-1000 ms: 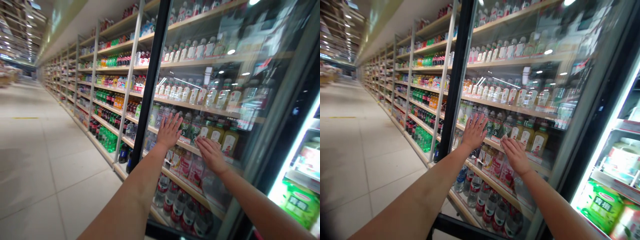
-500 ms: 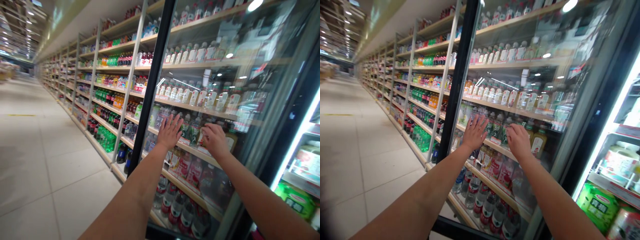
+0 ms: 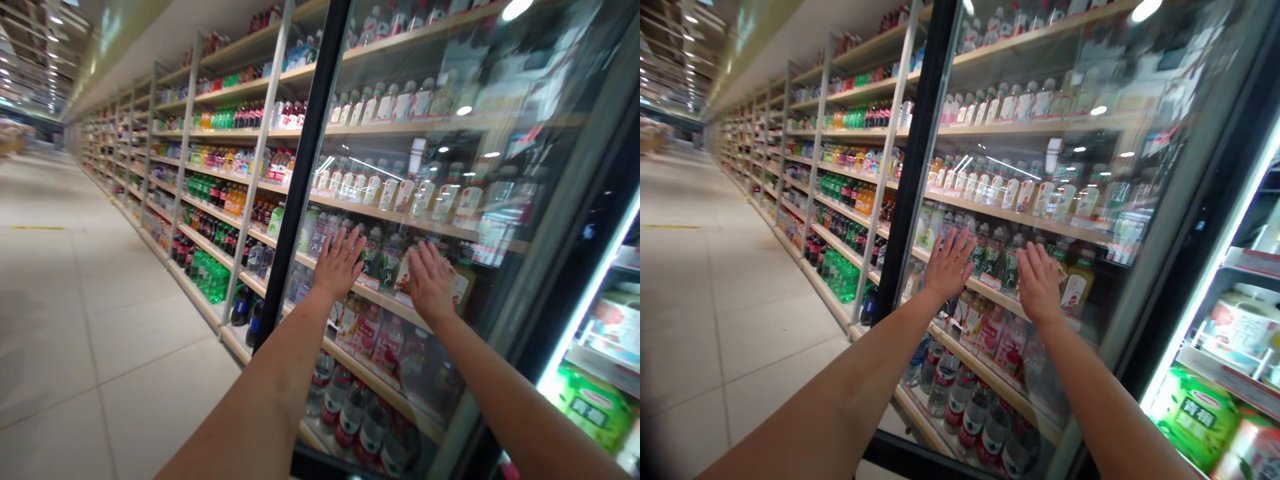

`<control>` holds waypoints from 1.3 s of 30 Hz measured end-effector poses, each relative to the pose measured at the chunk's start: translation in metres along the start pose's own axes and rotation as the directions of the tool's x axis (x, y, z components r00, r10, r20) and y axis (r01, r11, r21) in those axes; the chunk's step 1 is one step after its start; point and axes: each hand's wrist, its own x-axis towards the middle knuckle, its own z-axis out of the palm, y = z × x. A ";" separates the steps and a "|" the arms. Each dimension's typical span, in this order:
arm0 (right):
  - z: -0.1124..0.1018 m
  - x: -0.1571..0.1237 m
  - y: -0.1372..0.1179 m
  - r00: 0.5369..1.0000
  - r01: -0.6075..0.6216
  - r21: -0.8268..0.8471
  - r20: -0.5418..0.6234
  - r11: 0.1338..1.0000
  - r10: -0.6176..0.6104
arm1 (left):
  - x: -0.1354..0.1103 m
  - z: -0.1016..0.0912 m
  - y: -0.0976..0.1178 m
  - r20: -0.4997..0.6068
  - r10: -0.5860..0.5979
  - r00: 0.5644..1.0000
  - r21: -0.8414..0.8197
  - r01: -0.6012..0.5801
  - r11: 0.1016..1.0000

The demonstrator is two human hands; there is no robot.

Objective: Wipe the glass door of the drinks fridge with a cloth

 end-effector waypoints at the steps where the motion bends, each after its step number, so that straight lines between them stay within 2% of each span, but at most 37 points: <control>1: 0.001 -0.002 -0.005 0.995 0.092 0.050 0.031 0.994 -0.094 | 0.000 0.000 0.000 -0.001 0.001 1.000 -0.003 -0.001 1.000; 3: 0.004 -0.002 -0.013 0.959 0.253 0.161 0.085 0.954 -0.269 | 0.000 0.000 0.000 -0.001 0.001 1.000 -0.006 -0.001 1.000; 4: 0.006 0.002 -0.015 0.950 0.279 0.205 0.081 0.938 -0.301 | 0.000 0.000 0.001 0.000 0.001 1.000 -0.005 -0.001 1.000; 5: 0.008 0.008 -0.015 0.956 0.267 0.237 0.053 0.934 -0.287 | 0.001 0.000 0.001 0.001 0.001 1.000 -0.003 -0.001 1.000; 7: 0.012 0.024 -0.013 0.986 0.169 0.274 -0.052 0.947 -0.161 | 0.001 -0.001 0.001 0.004 0.003 1.000 0.003 -0.003 1.000; 9: 0.016 0.035 -0.012 0.989 0.063 0.283 -0.148 0.957 -0.021 | 0.000 -0.001 0.001 0.006 0.001 1.000 0.010 -0.001 1.000; 10: 0.017 0.036 -0.014 0.987 0.034 0.271 -0.161 0.962 0.011 | 0.000 -0.001 0.001 0.007 0.000 1.000 0.012 0.000 1.000; 11: 0.018 0.034 -0.018 0.990 0.035 0.249 -0.139 0.968 0.000 | 0.000 -0.001 0.002 0.006 -0.002 1.000 0.014 0.002 1.000; 13: 0.018 0.027 -0.027 0.992 0.125 0.203 -0.012 0.971 -0.125 | 0.000 0.000 0.002 0.005 -0.002 1.000 0.016 0.002 1.000; 15: 0.016 0.020 -0.030 0.953 0.250 0.187 0.124 0.950 -0.275 | 0.000 0.000 0.002 0.003 0.001 1.000 0.015 -0.001 1.000; 17: 0.012 0.021 -0.021 0.929 0.289 0.177 0.187 0.941 -0.321 | -0.001 -0.001 0.001 0.002 0.003 1.000 0.014 -0.003 1.000; 19: 0.007 0.024 -0.003 0.965 0.195 0.143 0.148 0.970 -0.215 | -0.001 -0.002 0.001 0.002 0.004 1.000 0.011 -0.004 1.000; 21: 0.004 0.021 0.016 1.000 -0.018 0.110 0.000 0.994 0.018 | -0.001 -0.003 0.001 0.005 0.002 1.000 0.007 -0.002 1.000; 22: 0.003 0.017 0.024 0.985 -0.134 0.109 -0.092 0.985 0.144 | -0.001 -0.003 0.002 0.008 0.001 1.000 0.004 -0.001 1.000; 24: 0.003 0.004 0.034 0.920 -0.298 0.123 -0.226 0.947 0.319 | -0.001 -0.003 0.002 0.013 -0.002 1.000 -0.002 0.002 1.000; 26: 0.004 -0.004 0.037 0.884 -0.365 0.135 -0.262 0.921 0.388 | -0.001 -0.003 0.003 0.016 -0.004 1.000 -0.006 0.004 1.000; 29: 0.006 0.001 0.034 0.870 -0.395 0.168 -0.248 0.903 0.427 | 0.000 -0.002 0.002 0.014 -0.007 1.000 -0.007 0.007 1.000; 30: 0.007 0.006 0.029 0.879 -0.386 0.174 -0.229 0.906 0.418 | 0.000 -0.002 0.002 0.011 -0.008 1.000 -0.007 0.008 1.000; 32: 0.007 0.015 0.016 0.939 -0.291 0.162 -0.140 0.943 0.313 | 0.000 -0.002 0.002 0.005 -0.008 1.000 -0.008 0.008 1.000; 34: 0.005 0.017 -0.001 0.997 -0.078 0.161 0.027 0.984 0.074 | 0.000 -0.002 0.002 -0.002 -0.006 1.000 -0.009 0.006 1.000; 35: 0.004 0.017 -0.008 0.990 0.050 0.181 0.119 0.982 -0.073 | 0.001 -0.002 0.002 -0.006 -0.006 1.000 -0.008 0.005 1.000; 37: 0.001 0.015 -0.013 0.921 0.246 0.234 0.247 0.941 -0.302 | 0.001 -0.001 0.002 -0.013 -0.007 1.000 -0.005 0.006 1.000; 38: 0.000 0.016 -0.009 0.901 0.284 0.239 0.264 0.928 -0.344 | 0.001 -0.001 0.002 -0.015 -0.008 1.000 -0.002 0.008 1.000; 39: -0.002 0.018 -0.002 0.913 0.274 0.221 0.245 0.936 -0.325 | 0.001 -0.001 0.002 -0.017 -0.008 1.000 0.002 0.008 1.000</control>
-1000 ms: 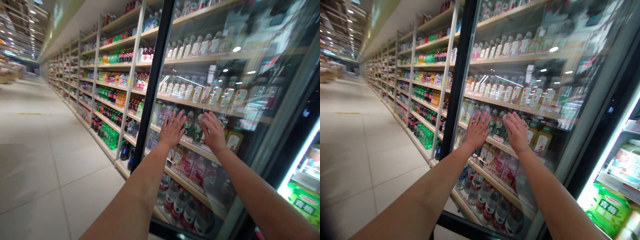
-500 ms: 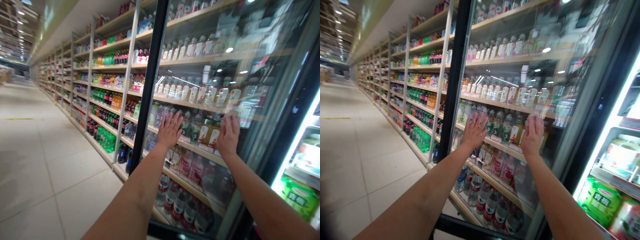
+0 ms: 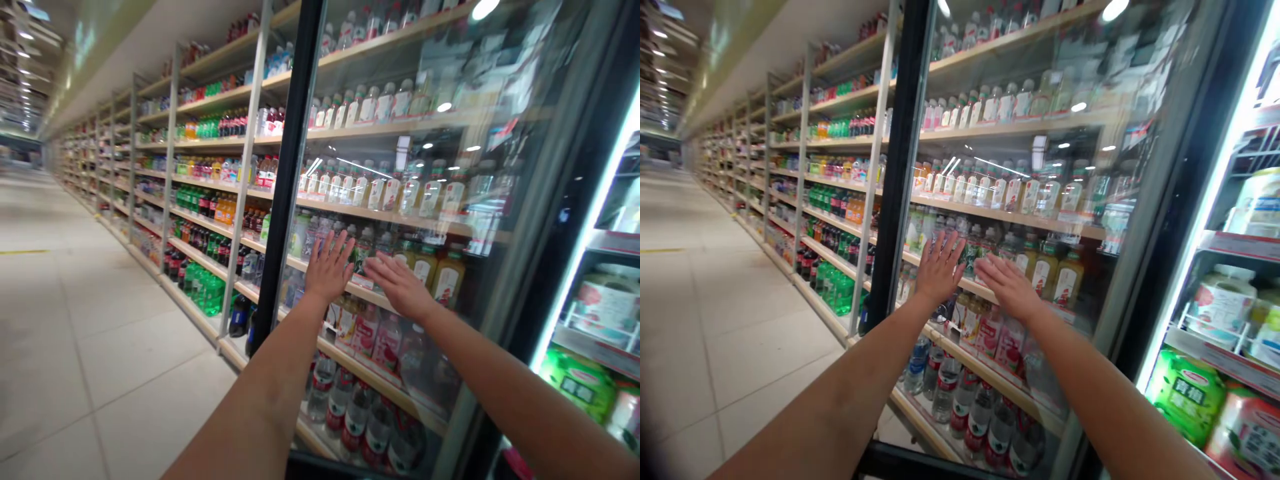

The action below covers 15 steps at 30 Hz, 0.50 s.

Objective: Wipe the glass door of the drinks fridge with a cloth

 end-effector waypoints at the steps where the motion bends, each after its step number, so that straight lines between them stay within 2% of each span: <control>1: -0.003 -0.001 0.010 0.994 -0.077 -0.022 -0.080 0.997 0.075 | 0.000 0.000 0.000 0.000 0.000 1.000 0.004 0.000 1.000; 2: -0.007 -0.003 0.022 0.963 -0.193 -0.038 -0.200 0.980 0.182 | 0.000 0.000 0.000 0.000 0.000 1.000 0.008 0.000 1.000; 4: -0.010 -0.009 0.040 0.818 -0.424 -0.019 -0.437 0.905 0.374 | 0.000 0.000 0.000 0.002 0.002 1.000 0.016 -0.002 1.000; 5: -0.011 -0.013 0.044 0.743 -0.500 0.001 -0.513 0.866 0.430 | 0.000 0.000 0.000 0.003 0.002 1.000 0.019 -0.002 1.000; 6: -0.010 -0.019 0.043 0.708 -0.532 0.010 -0.543 0.847 0.452 | -0.001 0.000 0.000 0.004 0.004 1.000 0.021 -0.004 1.000; 7: -0.008 -0.026 0.038 0.730 -0.516 0.000 -0.524 0.857 0.439 | -0.001 -0.001 0.000 0.004 0.004 1.000 0.024 -0.004 1.000; 8: -0.006 -0.033 0.031 0.801 -0.445 -0.025 -0.459 0.895 0.385 | -0.001 -0.001 0.000 0.005 0.004 1.000 0.026 -0.004 1.000; 9: -0.004 -0.039 0.022 0.890 -0.322 -0.046 -0.354 0.946 0.286 | -0.001 -0.001 0.000 0.004 0.004 1.000 0.028 -0.004 1.000; 10: -0.003 -0.044 0.015 0.961 -0.167 -0.050 -0.231 0.985 0.152 | -0.001 -0.001 0.000 0.004 0.005 1.000 0.031 -0.005 1.000; 11: -0.004 -0.047 0.009 0.994 -0.015 -0.035 -0.113 0.999 0.011 | -0.001 -0.001 0.000 0.003 0.004 1.000 0.033 -0.004 0.999; 12: -0.005 -0.049 0.008 0.995 0.090 -0.015 -0.028 0.996 -0.091 | -0.001 -0.001 0.000 0.003 0.005 1.000 0.035 -0.005 0.999; 13: -0.007 -0.049 0.009 0.993 0.122 -0.008 0.005 0.993 -0.122 | -0.001 -0.001 0.000 0.003 0.005 1.000 0.037 -0.005 0.999; 14: -0.009 -0.049 0.012 0.997 0.079 -0.019 -0.011 0.997 -0.079 | -0.001 -0.001 -0.001 0.004 0.005 1.000 0.038 -0.006 0.999; 15: -0.010 -0.047 0.016 0.996 -0.034 -0.039 -0.086 0.999 0.031 | 0.000 -0.001 -0.001 0.005 0.005 1.000 0.038 -0.005 0.999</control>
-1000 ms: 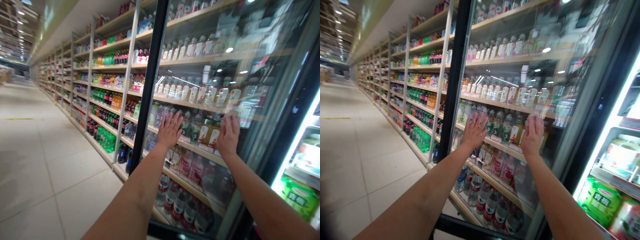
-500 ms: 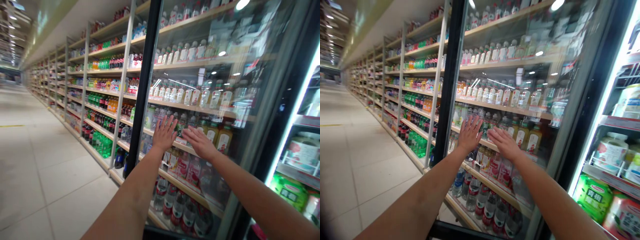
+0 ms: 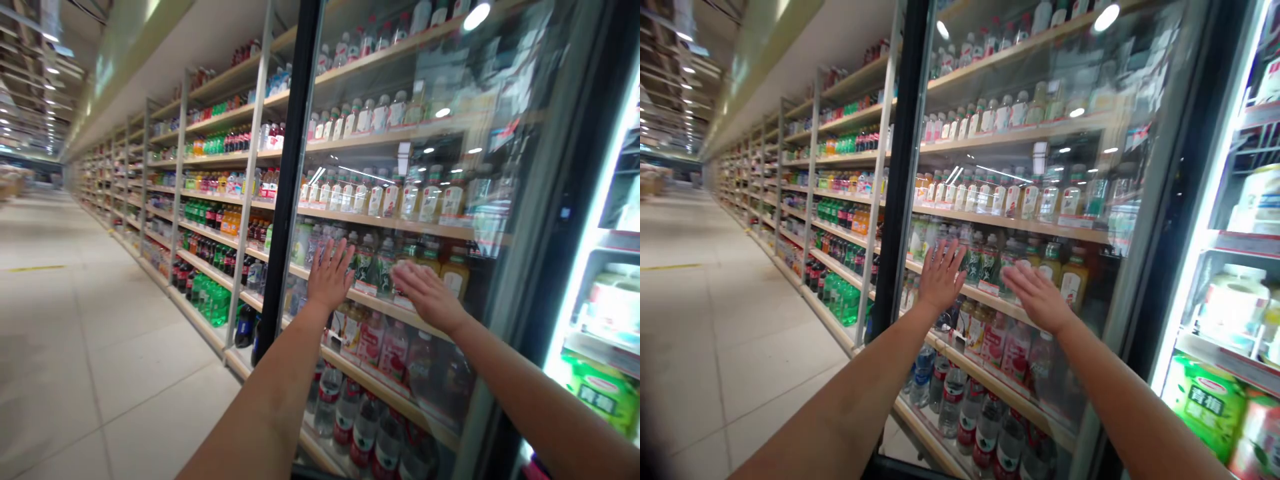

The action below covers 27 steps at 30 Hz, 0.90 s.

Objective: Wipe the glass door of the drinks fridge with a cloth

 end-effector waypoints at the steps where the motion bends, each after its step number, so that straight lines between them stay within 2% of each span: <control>1: 0.000 0.001 0.003 0.981 -0.157 -0.026 -0.120 0.987 0.152 | 0.000 0.000 0.000 0.001 -0.001 1.000 -0.002 0.001 1.000; 3: 0.004 -0.001 0.002 0.847 -0.431 -0.018 -0.353 0.902 0.397 | 0.001 0.000 0.000 0.004 -0.004 1.000 -0.007 0.004 1.000; 4: 0.007 -0.004 -0.003 0.806 -0.479 -0.006 -0.398 0.878 0.437 | 0.001 0.000 0.000 0.005 -0.006 1.000 -0.010 0.006 1.000; 5: 0.009 -0.008 -0.008 0.823 -0.461 -0.009 -0.378 0.888 0.423 | 0.001 0.000 0.001 0.006 -0.006 1.000 -0.013 0.007 1.000; 7: 0.012 -0.018 -0.019 0.947 -0.274 -0.027 -0.181 0.961 0.265 | 0.001 0.000 0.001 0.008 -0.008 1.000 -0.019 0.008 1.000; 8: 0.012 -0.022 -0.020 0.982 -0.174 -0.020 -0.081 0.985 0.172 | 0.001 0.000 0.001 0.008 -0.009 1.000 -0.021 0.009 1.000; 9: 0.010 -0.025 -0.019 0.993 -0.116 -0.012 -0.030 0.993 0.116 | 0.002 0.000 0.001 0.009 -0.010 1.000 -0.024 0.011 1.000; 10: 0.008 -0.026 -0.015 0.993 -0.114 -0.013 -0.029 0.993 0.113 | 0.002 0.000 0.001 0.010 -0.012 1.000 -0.026 0.012 1.000; 11: 0.006 -0.027 -0.009 0.982 -0.170 -0.024 -0.086 0.985 0.167 | 0.002 0.000 0.001 0.011 -0.014 1.000 -0.029 0.014 0.999; 12: 0.003 -0.027 -0.004 0.951 -0.264 -0.035 -0.176 0.964 0.254 | 0.002 0.000 0.001 0.012 -0.015 1.000 -0.031 0.015 0.999; 13: 0.002 -0.027 0.000 0.900 -0.367 -0.039 -0.269 0.930 0.343 | 0.002 0.000 0.001 0.014 -0.016 1.000 -0.032 0.016 0.999; 14: 0.001 -0.029 0.003 0.848 -0.446 -0.036 -0.336 0.895 0.409 | 0.002 0.000 0.001 0.017 -0.017 1.000 -0.034 0.017 0.999; 15: 0.000 -0.032 0.003 0.824 -0.480 -0.035 -0.360 0.876 0.437 | 0.002 0.000 0.002 0.019 -0.017 1.000 -0.035 0.017 0.999; 16: 0.000 -0.037 0.001 0.843 -0.459 -0.038 -0.334 0.888 0.421 | 0.002 0.000 0.002 0.021 -0.017 1.000 -0.036 0.018 0.999; 18: -0.002 -0.047 -0.003 0.944 -0.297 -0.034 -0.160 0.954 0.289 | 0.002 0.000 0.002 0.022 -0.018 1.000 -0.036 0.019 0.999; 19: -0.004 -0.052 -0.003 0.973 -0.219 -0.017 -0.074 0.976 0.217 | 0.002 0.000 0.002 0.022 -0.017 1.000 -0.037 0.018 0.999; 20: -0.006 -0.055 0.000 0.982 -0.185 -0.003 -0.028 0.983 0.185 | 0.002 0.000 0.001 0.021 -0.017 1.000 -0.037 0.018 0.999; 21: -0.007 -0.057 0.005 0.975 -0.217 -0.004 -0.041 0.976 0.217 | 0.002 0.000 0.002 0.020 -0.016 1.000 -0.038 0.017 0.999; 22: -0.009 -0.058 0.012 0.948 -0.302 -0.015 -0.108 0.953 0.298 | 0.002 0.001 0.002 0.020 -0.015 1.000 -0.039 0.015 0.999; 24: -0.011 -0.057 0.022 0.823 -0.508 -0.018 -0.304 0.861 0.479 | 0.002 0.001 0.002 0.016 -0.013 1.000 -0.041 0.014 0.999; 25: -0.011 -0.057 0.025 0.760 -0.577 -0.012 -0.374 0.817 0.531 | 0.002 0.001 0.002 0.014 -0.013 1.000 -0.042 0.014 0.999; 26: -0.010 -0.058 0.024 0.734 -0.605 -0.016 -0.400 0.796 0.549 | 0.002 0.001 0.002 0.011 -0.014 1.000 -0.043 0.014 0.999; 27: -0.009 -0.059 0.020 0.756 -0.586 -0.031 -0.381 0.810 0.532 | 0.002 0.001 0.002 0.009 -0.015 1.000 -0.043 0.015 0.999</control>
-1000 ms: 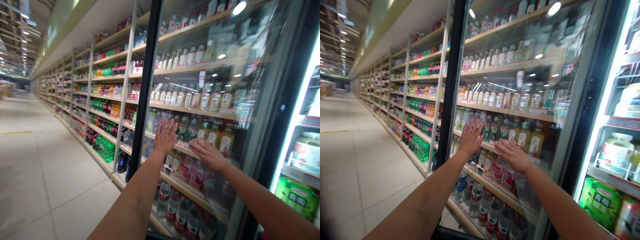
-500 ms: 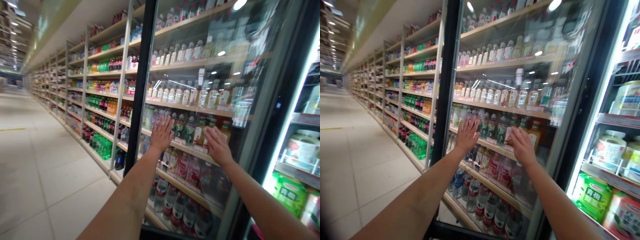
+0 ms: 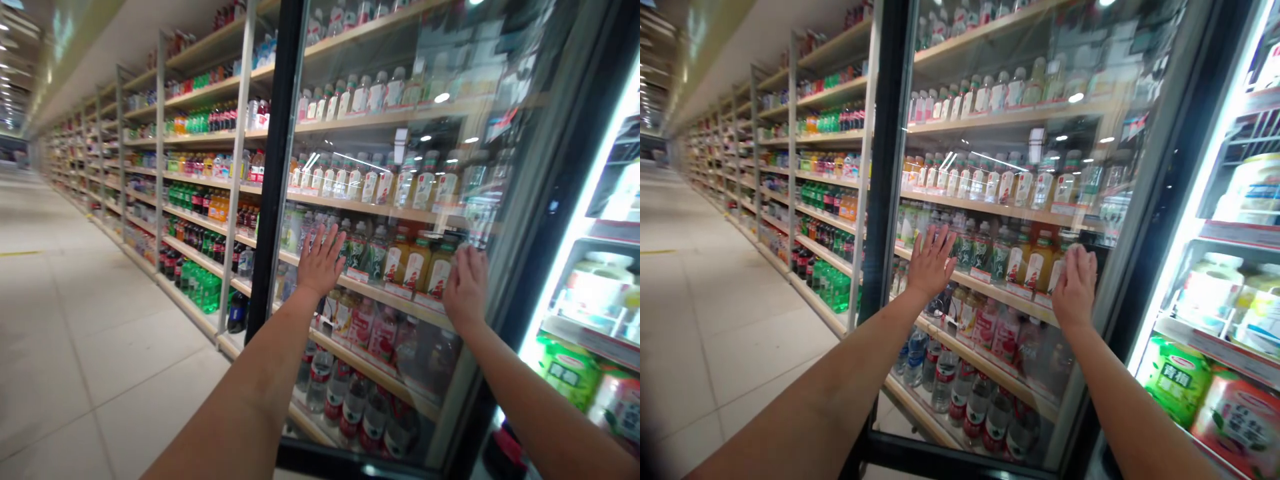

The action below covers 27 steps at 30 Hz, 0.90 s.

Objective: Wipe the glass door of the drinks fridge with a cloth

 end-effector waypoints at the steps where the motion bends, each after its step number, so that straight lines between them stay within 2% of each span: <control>1: -0.001 -0.004 -0.003 0.996 0.073 0.010 0.059 0.997 -0.074 | 0.000 0.000 0.000 -0.002 -0.001 1.000 0.001 0.001 1.000; 3: -0.002 -0.008 -0.008 0.951 0.235 0.061 0.190 0.970 -0.243 | -0.001 0.001 0.000 -0.005 -0.001 1.000 0.004 0.001 1.000; 4: -0.002 -0.008 -0.009 0.931 0.278 0.084 0.223 0.957 -0.290 | -0.001 0.001 0.000 -0.005 0.000 1.000 0.007 0.000 1.000; 5: -0.001 -0.004 -0.008 0.934 0.272 0.090 0.216 0.958 -0.285 | -0.001 0.001 0.000 -0.006 0.001 1.000 0.009 -0.001 1.000; 6: 0.001 0.001 -0.007 0.958 0.219 0.078 0.173 0.973 -0.229 | -0.001 0.002 -0.001 -0.006 0.002 1.000 0.011 -0.002 1.000; 8: 0.006 0.012 -0.007 0.999 0.038 0.042 0.034 0.998 -0.039 | -0.001 0.002 -0.001 -0.007 0.003 1.000 0.011 -0.003 1.000; 10: 0.012 0.017 -0.015 0.998 -0.062 0.049 -0.026 0.997 0.063 | 0.000 0.003 -0.001 -0.007 0.003 1.000 0.004 -0.003 1.000; 11: 0.015 0.016 -0.022 0.999 -0.039 0.068 0.003 0.997 0.039 | 0.000 0.003 -0.001 -0.006 0.003 1.000 -0.002 -0.003 1.000; 13: 0.019 0.011 -0.042 0.979 0.124 0.151 0.145 0.981 -0.146 | 0.001 0.003 -0.001 -0.003 0.004 1.000 -0.017 -0.004 1.000; 15: 0.025 0.011 -0.063 0.896 0.278 0.252 0.279 0.927 -0.345 | 0.001 0.004 -0.002 -0.005 0.007 1.000 -0.034 -0.007 0.999; 16: 0.028 0.016 -0.071 0.870 0.298 0.277 0.313 0.913 -0.380 | 0.002 0.005 -0.002 -0.011 0.009 1.000 -0.041 -0.010 0.999; 17: 0.033 0.023 -0.076 0.875 0.283 0.282 0.315 0.917 -0.367 | 0.002 0.006 -0.003 -0.021 0.013 1.000 -0.047 -0.013 0.999; 18: 0.037 0.034 -0.079 0.908 0.235 0.269 0.284 0.934 -0.310 | 0.002 0.007 -0.003 -0.034 0.015 0.999 -0.052 -0.017 0.999; 20: 0.046 0.055 -0.080 0.980 0.078 0.236 0.159 0.969 -0.117 | 0.002 0.009 -0.003 -0.055 0.017 0.998 -0.062 -0.021 0.998; 22: 0.052 0.066 -0.078 0.995 -0.005 0.226 0.097 0.974 -0.017 | 0.002 0.008 -0.002 -0.076 0.020 0.997 -0.075 -0.025 0.997; 23: 0.053 0.066 -0.078 0.994 -0.003 0.223 0.103 0.975 -0.021 | 0.002 0.007 -0.002 -0.083 0.024 0.996 -0.081 -0.031 0.996; 25: 0.050 0.055 -0.079 0.980 0.070 0.226 0.169 0.972 -0.109 | 0.004 0.001 -0.004 -0.098 0.033 0.995 -0.091 -0.042 0.995; 27: 0.044 0.038 -0.079 0.943 0.155 0.242 0.253 0.958 -0.217 | 0.010 -0.008 -0.011 -0.101 0.048 0.994 -0.096 -0.058 0.994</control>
